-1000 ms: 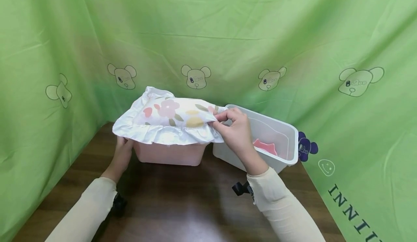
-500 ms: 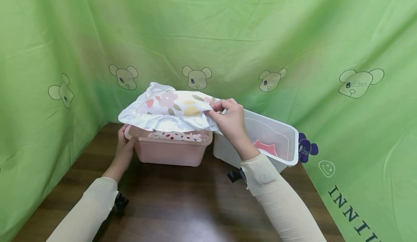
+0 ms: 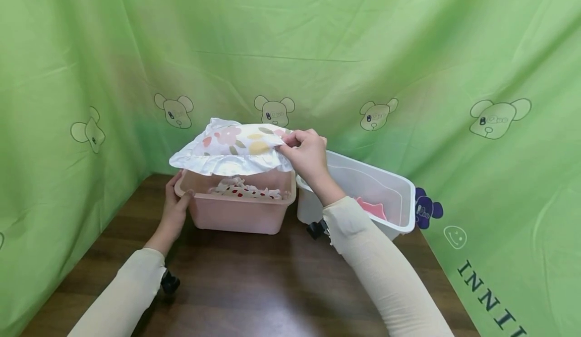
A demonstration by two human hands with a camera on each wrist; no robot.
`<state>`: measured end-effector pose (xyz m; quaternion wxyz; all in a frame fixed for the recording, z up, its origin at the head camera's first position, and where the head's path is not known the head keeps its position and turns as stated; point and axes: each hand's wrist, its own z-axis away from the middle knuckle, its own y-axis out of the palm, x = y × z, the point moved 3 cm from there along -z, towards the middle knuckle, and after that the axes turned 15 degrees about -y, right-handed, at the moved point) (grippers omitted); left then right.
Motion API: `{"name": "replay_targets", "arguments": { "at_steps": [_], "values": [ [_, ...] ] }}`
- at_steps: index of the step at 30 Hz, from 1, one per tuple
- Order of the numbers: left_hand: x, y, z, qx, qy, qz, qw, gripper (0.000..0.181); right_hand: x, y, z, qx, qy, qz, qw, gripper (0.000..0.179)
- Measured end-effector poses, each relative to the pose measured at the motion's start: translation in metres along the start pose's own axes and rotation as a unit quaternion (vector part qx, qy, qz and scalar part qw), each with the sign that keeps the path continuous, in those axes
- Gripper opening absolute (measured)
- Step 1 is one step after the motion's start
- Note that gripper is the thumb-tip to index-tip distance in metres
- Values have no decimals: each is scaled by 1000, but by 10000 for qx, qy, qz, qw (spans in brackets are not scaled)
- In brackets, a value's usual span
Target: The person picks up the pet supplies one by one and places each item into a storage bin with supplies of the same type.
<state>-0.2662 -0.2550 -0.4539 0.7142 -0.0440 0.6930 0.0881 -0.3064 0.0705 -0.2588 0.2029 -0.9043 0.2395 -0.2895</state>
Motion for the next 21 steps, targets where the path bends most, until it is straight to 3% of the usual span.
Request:
{"name": "replay_targets", "arguments": {
  "at_steps": [7,12,21],
  "values": [
    [0,3,-3,-1,125,350,9993,68,-4,12,-11,361,32,305,9989,12],
    [1,4,-2,-66,167,359,9992,68,-9,21,-19,625,-7,646,9960,11],
    [1,4,-3,-23,515,692,9963,67,-17,38,-28,1251,-97,917,9879,11]
  ]
}}
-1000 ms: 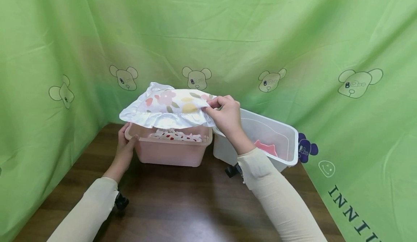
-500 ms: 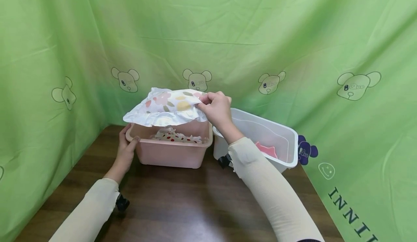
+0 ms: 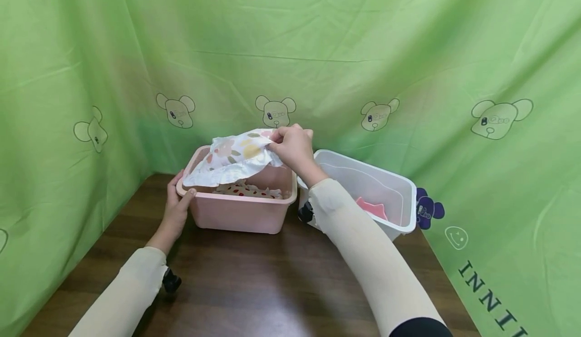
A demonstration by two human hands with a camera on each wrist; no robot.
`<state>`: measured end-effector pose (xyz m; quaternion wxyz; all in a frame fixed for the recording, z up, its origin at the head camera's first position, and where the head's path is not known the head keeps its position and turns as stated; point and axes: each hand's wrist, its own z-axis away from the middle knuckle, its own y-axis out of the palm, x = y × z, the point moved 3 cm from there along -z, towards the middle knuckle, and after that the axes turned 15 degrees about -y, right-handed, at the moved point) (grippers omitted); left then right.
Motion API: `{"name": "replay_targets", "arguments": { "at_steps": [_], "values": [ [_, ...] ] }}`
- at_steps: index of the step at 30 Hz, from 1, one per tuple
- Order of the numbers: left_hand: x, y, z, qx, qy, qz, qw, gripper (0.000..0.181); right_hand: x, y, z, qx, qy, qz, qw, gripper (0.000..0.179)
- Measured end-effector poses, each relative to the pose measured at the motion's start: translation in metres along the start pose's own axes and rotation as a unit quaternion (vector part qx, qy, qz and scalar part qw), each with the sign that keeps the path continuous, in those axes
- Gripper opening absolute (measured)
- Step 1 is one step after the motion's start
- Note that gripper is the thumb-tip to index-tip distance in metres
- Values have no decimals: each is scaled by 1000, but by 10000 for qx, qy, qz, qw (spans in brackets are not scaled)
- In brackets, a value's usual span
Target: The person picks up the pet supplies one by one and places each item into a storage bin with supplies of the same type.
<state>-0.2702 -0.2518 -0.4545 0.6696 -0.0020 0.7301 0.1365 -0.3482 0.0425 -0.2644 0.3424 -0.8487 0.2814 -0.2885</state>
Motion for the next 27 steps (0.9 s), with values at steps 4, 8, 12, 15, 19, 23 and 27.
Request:
{"name": "replay_targets", "arguments": {
  "at_steps": [4,8,12,15,19,23,27],
  "values": [
    [2,0,0,-7,-13,-5,10000,67,-3,8,-2,243,15,62,9997,10],
    [2,0,0,42,9,33,10000,66,-5,16,-4,413,-73,102,9991,10],
    [0,0,0,51,43,84,9999,65,-5,23,-10,627,-278,152,9975,10],
    [0,0,0,61,44,93,9999,65,-6,28,-14,834,-427,159,9955,10],
    [0,1,0,128,-6,92,9999,66,-6,33,-17,1172,-562,250,9912,9],
    [-1,0,0,147,-11,100,9998,66,-3,37,-21,1497,-861,473,9838,10],
    [-1,-1,-2,121,18,125,9998,67,5,43,-28,1786,-1298,617,9734,8]
  ]
}}
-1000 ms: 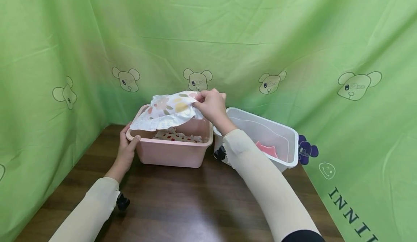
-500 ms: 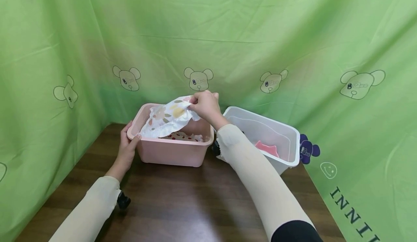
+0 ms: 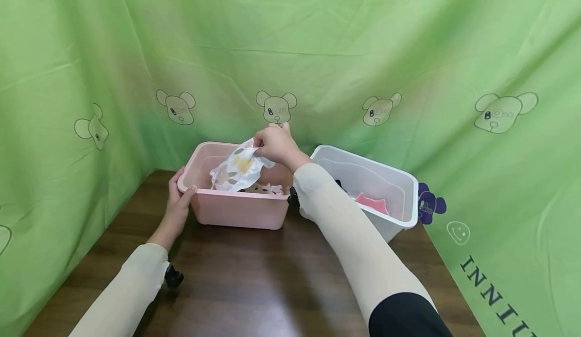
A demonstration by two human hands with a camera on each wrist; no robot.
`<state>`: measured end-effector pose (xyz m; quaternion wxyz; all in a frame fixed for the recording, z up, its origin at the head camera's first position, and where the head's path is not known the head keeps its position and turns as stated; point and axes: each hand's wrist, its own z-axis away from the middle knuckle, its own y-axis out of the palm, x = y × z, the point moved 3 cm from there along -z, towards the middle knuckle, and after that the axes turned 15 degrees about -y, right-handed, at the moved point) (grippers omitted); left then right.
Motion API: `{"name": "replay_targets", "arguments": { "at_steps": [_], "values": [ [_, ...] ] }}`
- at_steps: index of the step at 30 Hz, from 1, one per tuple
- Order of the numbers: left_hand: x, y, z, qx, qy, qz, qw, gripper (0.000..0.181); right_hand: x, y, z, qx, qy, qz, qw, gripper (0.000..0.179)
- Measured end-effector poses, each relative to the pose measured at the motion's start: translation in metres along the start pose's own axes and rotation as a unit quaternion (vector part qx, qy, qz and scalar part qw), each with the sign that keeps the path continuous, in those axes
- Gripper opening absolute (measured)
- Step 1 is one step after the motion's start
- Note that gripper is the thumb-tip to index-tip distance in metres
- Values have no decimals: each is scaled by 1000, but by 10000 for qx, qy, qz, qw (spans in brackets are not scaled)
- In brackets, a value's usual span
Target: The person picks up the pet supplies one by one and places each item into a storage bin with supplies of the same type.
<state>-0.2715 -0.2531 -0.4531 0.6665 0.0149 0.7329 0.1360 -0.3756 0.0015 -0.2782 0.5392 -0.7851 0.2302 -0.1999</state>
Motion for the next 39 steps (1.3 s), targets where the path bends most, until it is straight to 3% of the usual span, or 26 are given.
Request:
{"name": "replay_targets", "arguments": {
  "at_steps": [4,12,17,28,39],
  "values": [
    [0,-2,0,-40,13,25,10000,67,7,2,-9,201,-301,51,9993,7],
    [0,0,3,-65,-73,-79,9999,65,13,7,-15,559,-521,66,9971,9],
    [0,2,4,-34,-77,-44,10000,65,14,10,-12,902,-532,-23,9945,12],
    [1,1,1,-65,-103,-152,9998,65,11,18,-9,1160,-490,-308,9916,12],
    [-3,1,1,-124,-120,-69,9998,64,13,16,-1,1445,-440,-116,9885,15]
  ]
}}
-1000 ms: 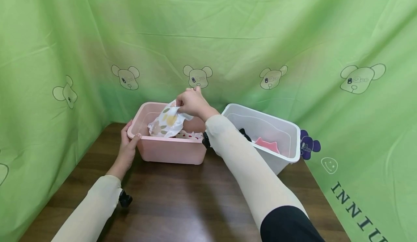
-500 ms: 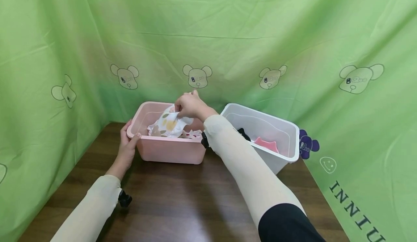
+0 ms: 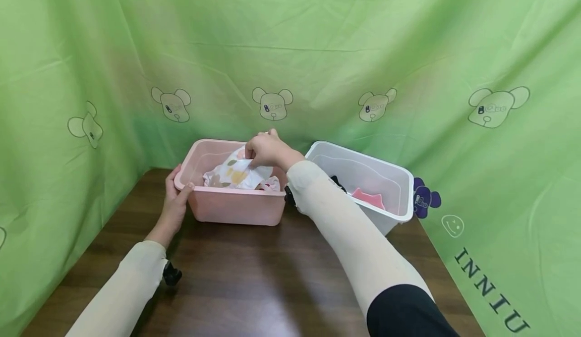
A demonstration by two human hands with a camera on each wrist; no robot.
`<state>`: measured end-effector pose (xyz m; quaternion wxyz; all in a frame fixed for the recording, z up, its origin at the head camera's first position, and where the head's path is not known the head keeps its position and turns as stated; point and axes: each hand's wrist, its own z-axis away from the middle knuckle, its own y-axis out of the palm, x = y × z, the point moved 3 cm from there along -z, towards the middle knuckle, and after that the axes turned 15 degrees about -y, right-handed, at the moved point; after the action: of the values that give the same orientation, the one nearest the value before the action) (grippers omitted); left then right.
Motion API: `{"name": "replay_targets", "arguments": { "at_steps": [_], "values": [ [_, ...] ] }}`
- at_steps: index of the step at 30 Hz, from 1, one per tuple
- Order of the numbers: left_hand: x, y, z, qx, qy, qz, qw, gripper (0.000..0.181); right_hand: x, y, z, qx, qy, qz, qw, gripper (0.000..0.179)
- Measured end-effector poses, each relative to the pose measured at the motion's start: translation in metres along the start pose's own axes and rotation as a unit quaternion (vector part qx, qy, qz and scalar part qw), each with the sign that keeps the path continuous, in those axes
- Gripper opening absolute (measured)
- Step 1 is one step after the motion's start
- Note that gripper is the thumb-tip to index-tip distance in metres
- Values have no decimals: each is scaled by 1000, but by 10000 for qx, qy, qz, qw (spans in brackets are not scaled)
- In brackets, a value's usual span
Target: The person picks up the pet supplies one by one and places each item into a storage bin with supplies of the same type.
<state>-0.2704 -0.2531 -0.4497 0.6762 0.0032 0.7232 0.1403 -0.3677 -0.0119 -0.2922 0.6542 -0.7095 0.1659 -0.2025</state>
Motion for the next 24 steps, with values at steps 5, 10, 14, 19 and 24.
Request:
{"name": "replay_targets", "arguments": {
  "at_steps": [5,10,14,19,24],
  "values": [
    [0,0,0,32,-26,38,10000,64,1,-2,4,232,42,-51,9997,16],
    [1,0,-2,49,-65,1,10000,65,-1,0,9,403,150,-136,9990,18],
    [-1,0,-2,51,-75,2,10000,65,-4,2,12,472,217,-178,9985,20],
    [-2,0,-1,20,-85,55,9999,66,-6,6,16,422,256,-321,9983,23],
    [0,0,-1,28,-140,9,9999,66,-8,10,21,443,247,-370,9980,24]
  ]
}}
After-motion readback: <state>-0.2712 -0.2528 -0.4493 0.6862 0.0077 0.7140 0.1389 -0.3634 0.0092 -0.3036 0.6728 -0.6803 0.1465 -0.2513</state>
